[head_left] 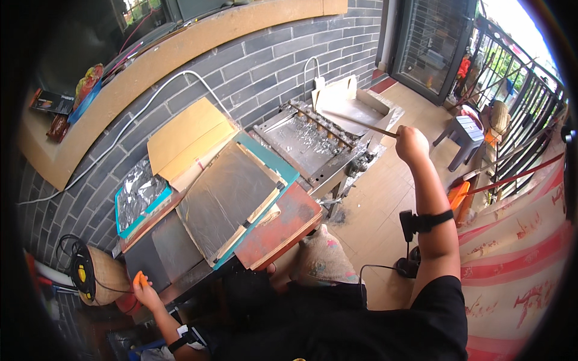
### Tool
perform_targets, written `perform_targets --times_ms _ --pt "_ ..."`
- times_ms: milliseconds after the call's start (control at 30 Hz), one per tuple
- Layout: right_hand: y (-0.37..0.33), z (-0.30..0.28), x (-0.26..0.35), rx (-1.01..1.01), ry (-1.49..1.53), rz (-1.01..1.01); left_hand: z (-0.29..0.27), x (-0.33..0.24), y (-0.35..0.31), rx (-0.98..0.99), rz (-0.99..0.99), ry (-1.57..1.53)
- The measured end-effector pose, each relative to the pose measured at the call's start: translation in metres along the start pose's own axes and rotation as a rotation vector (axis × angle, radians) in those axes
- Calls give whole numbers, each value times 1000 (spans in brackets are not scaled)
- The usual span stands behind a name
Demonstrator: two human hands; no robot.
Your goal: The person applies aluminum foil to flat rectangular boards using a yellow plastic scraper. They smooth the foil over the surface, press down the edges, and trim the excess material with a knife. The person repeats this process on multiple boards, stacking the finished ones.
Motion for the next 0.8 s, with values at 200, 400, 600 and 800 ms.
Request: perform_targets --times_ms 200,400,600,800 --pt "-99 -32 69 335 959 24 51 -93 -29 73 124 -122" --pt "-145 -29 74 286 1248 109 120 -202 -63 185 494 25" --pt "-59 2 10 102 1195 313 116 -140 -76 174 486 102" --pt "21 84 -28 37 965 506 95 -73 -67 127 201 108"
Point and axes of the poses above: each hand's wrist, its own y-axis towards the middle knuckle, its own z-axis out of the palm, x = y × z, the point moved 6 cm from there along y, towards the middle knuckle, and after that the axes turned 7 degrees about -x, right-handed, at the moved point
